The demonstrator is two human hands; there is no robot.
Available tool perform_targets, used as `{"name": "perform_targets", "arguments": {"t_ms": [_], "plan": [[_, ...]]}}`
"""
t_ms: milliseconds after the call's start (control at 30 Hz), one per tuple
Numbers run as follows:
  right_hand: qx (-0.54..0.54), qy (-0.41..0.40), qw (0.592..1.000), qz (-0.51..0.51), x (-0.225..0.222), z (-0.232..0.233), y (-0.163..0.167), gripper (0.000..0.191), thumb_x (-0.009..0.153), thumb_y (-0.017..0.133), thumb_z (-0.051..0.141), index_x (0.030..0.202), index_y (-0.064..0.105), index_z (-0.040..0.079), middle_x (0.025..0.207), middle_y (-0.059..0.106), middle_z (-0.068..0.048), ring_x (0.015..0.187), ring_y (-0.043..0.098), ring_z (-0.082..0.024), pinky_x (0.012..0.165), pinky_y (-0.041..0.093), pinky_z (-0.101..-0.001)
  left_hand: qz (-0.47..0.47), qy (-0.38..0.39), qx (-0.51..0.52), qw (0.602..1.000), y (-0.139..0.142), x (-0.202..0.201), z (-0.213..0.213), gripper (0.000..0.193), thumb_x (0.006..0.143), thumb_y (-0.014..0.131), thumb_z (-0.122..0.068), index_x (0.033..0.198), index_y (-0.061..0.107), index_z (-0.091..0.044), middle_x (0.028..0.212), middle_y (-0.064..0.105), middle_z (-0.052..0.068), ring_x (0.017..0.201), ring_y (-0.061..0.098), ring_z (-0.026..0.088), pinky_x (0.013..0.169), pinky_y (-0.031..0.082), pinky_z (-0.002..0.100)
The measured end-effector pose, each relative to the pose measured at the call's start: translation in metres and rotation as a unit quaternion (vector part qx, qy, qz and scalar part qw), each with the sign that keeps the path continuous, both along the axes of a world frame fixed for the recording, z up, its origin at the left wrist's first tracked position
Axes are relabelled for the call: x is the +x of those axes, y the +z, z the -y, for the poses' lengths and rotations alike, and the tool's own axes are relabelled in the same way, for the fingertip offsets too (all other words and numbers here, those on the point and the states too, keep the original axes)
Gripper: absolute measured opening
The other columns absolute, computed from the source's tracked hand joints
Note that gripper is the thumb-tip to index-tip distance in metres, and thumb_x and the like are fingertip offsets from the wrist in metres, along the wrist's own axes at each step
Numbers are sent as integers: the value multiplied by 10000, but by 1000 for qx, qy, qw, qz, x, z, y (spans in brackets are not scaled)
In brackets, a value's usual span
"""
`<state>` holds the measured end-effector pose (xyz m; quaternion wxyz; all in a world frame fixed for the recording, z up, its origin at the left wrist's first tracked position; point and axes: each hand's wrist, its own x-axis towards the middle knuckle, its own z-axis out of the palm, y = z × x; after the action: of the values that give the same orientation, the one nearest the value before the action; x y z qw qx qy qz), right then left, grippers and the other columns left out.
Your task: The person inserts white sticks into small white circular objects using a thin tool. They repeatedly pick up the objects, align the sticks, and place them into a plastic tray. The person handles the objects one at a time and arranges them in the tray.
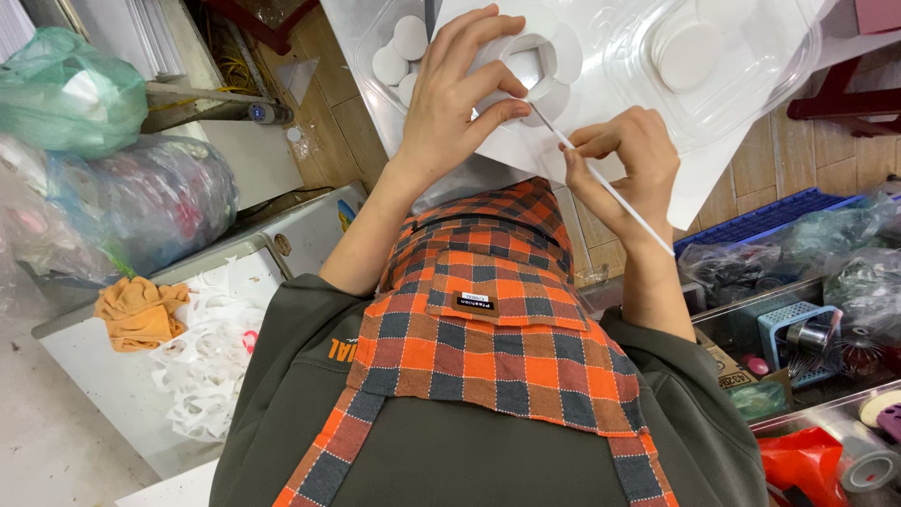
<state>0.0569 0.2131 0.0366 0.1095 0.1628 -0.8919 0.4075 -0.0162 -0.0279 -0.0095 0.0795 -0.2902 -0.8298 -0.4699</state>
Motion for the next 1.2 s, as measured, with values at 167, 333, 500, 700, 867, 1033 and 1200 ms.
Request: {"name": "perform_targets", "arguments": {"t_ms": [167, 333, 500, 700, 867, 1033, 1200], "plan": [[-14, -32, 999, 18, -2, -6, 7, 201, 973, 782, 42, 880, 603, 40, 961, 757, -61, 831, 564, -187, 789, 443, -313, 0, 1, -3, 1000, -1, 1, -1, 221, 903, 888, -258, 949, 729, -111, 1495, 554, 31, 1483, 408, 304, 1223, 376, 468], [-82, -70, 993, 58, 0, -23, 6, 117, 972, 704, 106, 934, 603, 60, 961, 753, -52, 809, 621, -173, 737, 476, -293, -3, -7, -14, 1000, -1, 3, -5, 186, 914, 867, -231, 953, 726, -115, 1508, 555, 22, 1498, 391, 305, 1236, 358, 475], [-25, -189, 982, -3, -23, -75, 4, 163, 984, 672, 103, 1142, 660, 67, 1067, 751, -25, 925, 673, -170, 836, 516, -329, -11, -5, -36, 999, -3, 8, -10, 72, 977, 810, -170, 993, 749, -135, 1567, 524, 25, 1543, 327, 311, 1258, 305, 491], [256, -134, 951, -107, -34, -95, -9, 468, 739, 968, 187, 1047, 649, 36, 1030, 646, -64, 935, 585, -255, 823, 394, -392, 2, 25, -52, 998, -4, 10, -15, 131, 1059, 742, -142, 1189, 731, -157, 1638, 433, 54, 1577, 286, 322, 1305, 271, 496], [154, -166, 972, -63, -37, -96, -9, 386, 726, 919, 80, 1021, 678, 18, 964, 670, -73, 909, 607, -263, 850, 408, -387, 12, 26, -39, 999, -2, 10, -18, 207, 1026, 775, -174, 1218, 702, -151, 1638, 431, 54, 1581, 284, 315, 1316, 287, 487], [144, -190, 967, -93, -33, -96, -6, 320, 747, 949, -2, 942, 695, -17, 842, 683, -106, 748, 557, -271, 699, 442, -372, 20, 19, -24, 999, 0, 10, -16, 271, 991, 826, -207, 1217, 690, -142, 1624, 437, 69, 1578, 278, 327, 1310, 293, 500], [79, -194, 976, -55, -33, -91, 4, 375, 825, 979, 0, 1080, 705, -24, 925, 689, -95, 778, 620, -178, 687, 483, -303, -62, 6, -72, 995, 0, 4, -16, 223, 968, 859, -242, 1111, 712, -157, 1604, 428, 82, 1548, 258, 352, 1276, 242, 576]]}}
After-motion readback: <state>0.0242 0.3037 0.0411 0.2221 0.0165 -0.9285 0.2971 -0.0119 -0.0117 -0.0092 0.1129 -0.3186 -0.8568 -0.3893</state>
